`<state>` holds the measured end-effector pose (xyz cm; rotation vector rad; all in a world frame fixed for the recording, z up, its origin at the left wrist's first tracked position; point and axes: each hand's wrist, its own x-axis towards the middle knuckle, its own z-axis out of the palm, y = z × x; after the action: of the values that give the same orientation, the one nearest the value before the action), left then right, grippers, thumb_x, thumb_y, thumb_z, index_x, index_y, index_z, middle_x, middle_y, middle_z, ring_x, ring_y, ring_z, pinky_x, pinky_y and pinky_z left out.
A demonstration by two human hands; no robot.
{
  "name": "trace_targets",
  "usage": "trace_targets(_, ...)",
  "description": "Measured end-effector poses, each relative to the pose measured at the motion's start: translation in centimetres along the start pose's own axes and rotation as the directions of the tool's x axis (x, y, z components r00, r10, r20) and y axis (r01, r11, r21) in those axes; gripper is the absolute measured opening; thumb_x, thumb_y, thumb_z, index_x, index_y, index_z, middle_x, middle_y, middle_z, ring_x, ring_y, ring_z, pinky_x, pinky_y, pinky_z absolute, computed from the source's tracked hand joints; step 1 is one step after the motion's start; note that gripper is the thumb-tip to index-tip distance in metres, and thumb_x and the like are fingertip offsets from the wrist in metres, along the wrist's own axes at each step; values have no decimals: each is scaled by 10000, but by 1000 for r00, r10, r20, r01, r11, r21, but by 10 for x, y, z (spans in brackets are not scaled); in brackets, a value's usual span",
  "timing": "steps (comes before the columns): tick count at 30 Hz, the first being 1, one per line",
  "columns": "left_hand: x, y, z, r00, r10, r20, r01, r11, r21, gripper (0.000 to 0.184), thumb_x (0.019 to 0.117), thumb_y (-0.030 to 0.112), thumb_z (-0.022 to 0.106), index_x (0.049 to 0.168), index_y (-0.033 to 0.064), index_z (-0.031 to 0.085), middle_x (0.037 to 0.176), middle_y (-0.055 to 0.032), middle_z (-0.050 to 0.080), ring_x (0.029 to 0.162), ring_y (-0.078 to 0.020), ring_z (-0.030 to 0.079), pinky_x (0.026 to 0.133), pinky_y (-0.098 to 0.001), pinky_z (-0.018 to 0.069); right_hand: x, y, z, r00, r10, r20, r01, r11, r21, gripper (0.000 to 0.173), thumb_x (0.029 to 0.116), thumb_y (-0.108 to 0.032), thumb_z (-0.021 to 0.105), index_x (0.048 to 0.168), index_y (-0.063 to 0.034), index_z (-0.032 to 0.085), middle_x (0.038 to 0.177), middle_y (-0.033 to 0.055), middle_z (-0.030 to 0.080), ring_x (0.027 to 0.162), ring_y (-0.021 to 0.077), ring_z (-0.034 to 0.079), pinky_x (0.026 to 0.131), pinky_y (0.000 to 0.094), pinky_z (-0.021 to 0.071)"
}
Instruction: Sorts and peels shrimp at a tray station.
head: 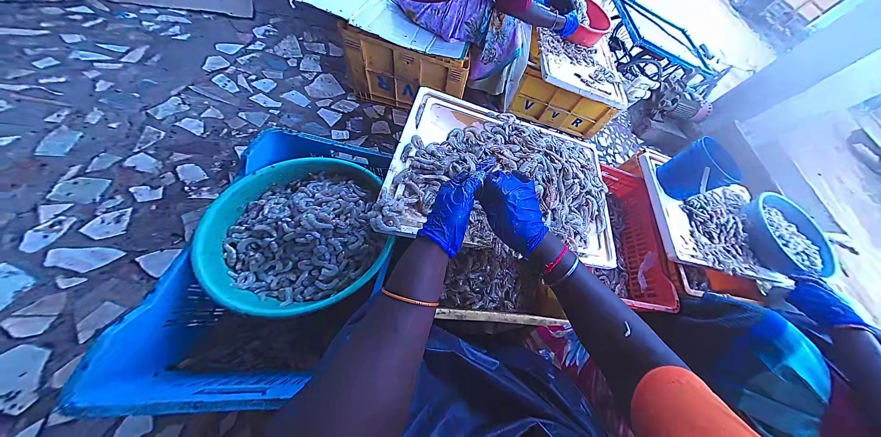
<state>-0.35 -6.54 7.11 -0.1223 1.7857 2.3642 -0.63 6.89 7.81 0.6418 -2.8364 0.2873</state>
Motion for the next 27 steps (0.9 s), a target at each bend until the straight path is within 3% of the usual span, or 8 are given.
trace_targets(3, -4, 0, -4, 997, -25, 68, 28, 999, -41, 351, 1094, 235, 443, 1365, 145, 647, 1414, -1, 615, 1297, -103, 538, 1087, -364, 434, -11, 11, -11, 1000, 23, -1, -22, 981, 191, 306, 1059, -226, 469, 1061, -49, 718, 940, 119, 709, 949, 277, 685, 995, 553, 469)
trace_targets(7, -1, -6, -7, 992, 48, 119, -41, 998, -57, 370, 1103, 266, 412, 1368, 180, 656, 1411, 31, 627, 1280, -86, 556, 1069, -333, 448, -21, 16, -19, 979, 201, 30, -192, 869, 456, 420, 1115, -331, 352, 1111, -107, 707, 976, 42, 738, 948, 180, 697, 880, 476, 556)
trace_targets(11, -1, -7, -6, 995, 40, 91, -40, 999, 0, 380, 1102, 263, 428, 1414, 164, 622, 1467, -4, 586, 1348, -109, 513, 1130, -363, 402, -21, 15, -21, 956, 266, 125, -292, 804, 518, 384, 1041, -299, 585, 1401, -171, 621, 1345, 15, 671, 1234, 147, 625, 1063, 438, 500)
trace_targets(14, -2, -12, 2, 996, 29, 84, -31, 999, 19, 403, 1101, 262, 418, 1440, 133, 593, 1464, -45, 584, 1336, -125, 530, 1127, -367, 420, -22, -1, -10, 895, 443, 58, -367, 655, 660, 378, 932, -223, 749, 1285, -125, 661, 1191, 30, 728, 1120, 127, 675, 978, 401, 553)
trace_targets(17, -3, -22, 11, 998, -33, 58, 32, 999, 10, 386, 1106, 280, 426, 1385, 81, 604, 1354, -98, 627, 1231, -156, 587, 1054, -383, 482, -25, -11, 1, 862, 507, -20, -383, 675, 631, 333, 927, -209, 756, 1209, -53, 669, 1064, 90, 738, 998, 182, 704, 904, 429, 573)
trace_targets(20, -11, -13, 16, 994, -107, 23, 107, 994, 18, 387, 1114, 250, 404, 1372, 18, 575, 1343, -148, 603, 1222, -181, 570, 1055, -396, 460, -28, -10, 4, 861, 502, -83, -327, 672, 664, 206, 967, -158, 705, 1144, -56, 724, 1035, 74, 750, 960, 145, 714, 897, 380, 587)
trace_targets(23, -9, -17, 15, 992, -114, 45, 113, 993, 13, 370, 1107, 232, 418, 1381, 64, 601, 1365, -109, 614, 1241, -160, 571, 1061, -385, 461, -28, -7, -3, 862, 507, 24, -406, 659, 633, 202, 975, -186, 708, 1139, -72, 732, 1046, 63, 758, 959, 141, 721, 900, 380, 589)
trace_targets(27, -10, -14, 21, 992, -103, 72, 101, 995, 21, 379, 1110, 233, 398, 1390, 129, 632, 1436, -46, 601, 1334, -158, 530, 1116, -422, 418, -27, 0, -12, 862, 456, 219, -506, 797, 331, 254, 1010, -298, 643, 1128, -91, 730, 1019, 102, 743, 977, 248, 709, 894, 497, 555)
